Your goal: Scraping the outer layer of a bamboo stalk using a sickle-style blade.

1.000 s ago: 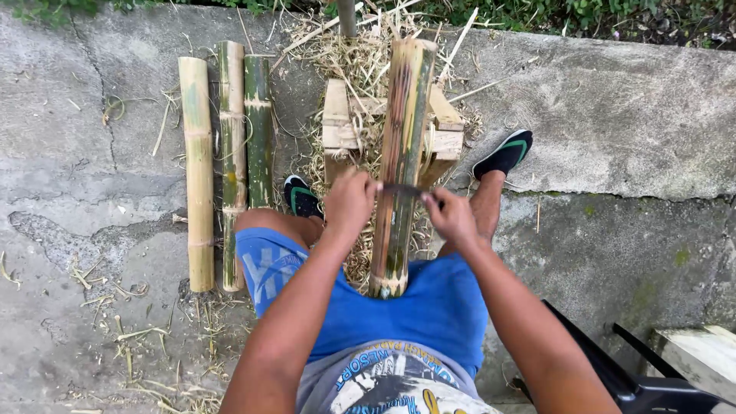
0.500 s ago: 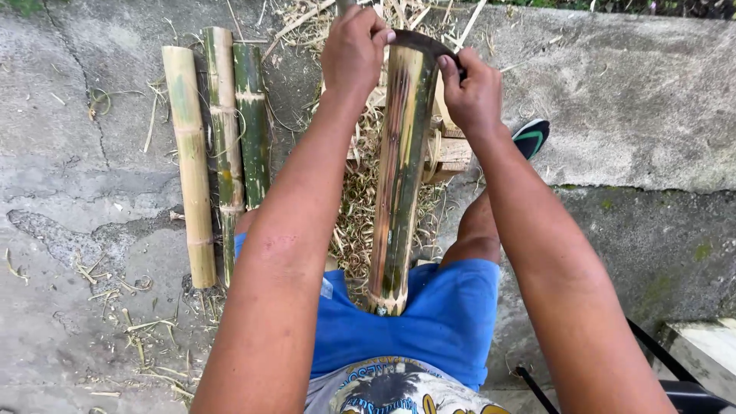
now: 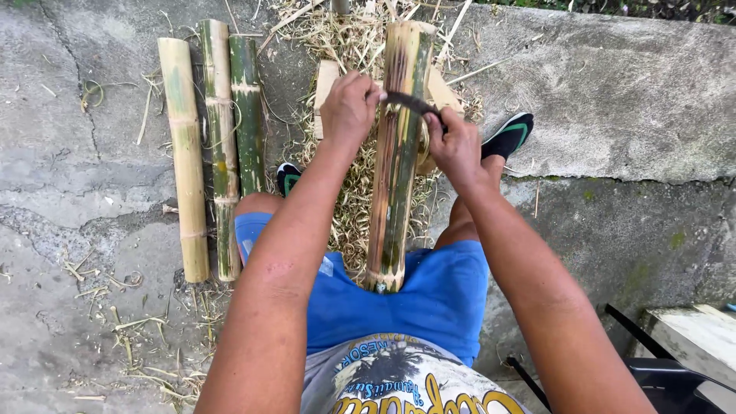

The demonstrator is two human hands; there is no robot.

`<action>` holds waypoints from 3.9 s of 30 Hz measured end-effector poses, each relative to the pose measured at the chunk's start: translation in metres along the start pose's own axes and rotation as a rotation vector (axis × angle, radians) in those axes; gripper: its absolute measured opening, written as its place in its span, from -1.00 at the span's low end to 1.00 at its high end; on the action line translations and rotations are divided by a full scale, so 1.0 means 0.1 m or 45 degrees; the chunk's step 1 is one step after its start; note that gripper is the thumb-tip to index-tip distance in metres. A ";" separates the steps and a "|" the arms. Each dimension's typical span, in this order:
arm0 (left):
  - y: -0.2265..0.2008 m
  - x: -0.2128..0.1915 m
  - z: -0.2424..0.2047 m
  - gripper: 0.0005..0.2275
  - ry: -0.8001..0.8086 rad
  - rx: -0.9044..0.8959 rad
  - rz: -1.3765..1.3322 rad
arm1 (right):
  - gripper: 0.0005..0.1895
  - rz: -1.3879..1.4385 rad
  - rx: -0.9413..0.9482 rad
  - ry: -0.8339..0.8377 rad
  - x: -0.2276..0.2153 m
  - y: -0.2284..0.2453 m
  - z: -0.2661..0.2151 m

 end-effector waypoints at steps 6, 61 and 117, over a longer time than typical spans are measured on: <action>0.13 -0.14 -0.92 -0.81 0.042 0.019 -0.016 | -0.66 -0.023 -0.128 -0.101 0.03 0.24 -0.80; -0.08 0.02 0.15 -0.82 0.225 -0.055 0.077 | -0.68 0.033 0.055 0.215 -0.06 -0.16 0.33; -0.27 -0.23 0.09 -0.78 0.035 0.172 0.294 | -0.63 0.071 -0.229 -0.153 -0.02 -0.09 0.12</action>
Point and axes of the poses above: each hand's wrist, its own z-axis towards the middle knuckle, its own x-axis out of the palm, y = z × x, the point moved 4 cm from there along z, towards the middle knuckle, and after that the axes turned 11 degrees about -x, right-handed, at the moved point
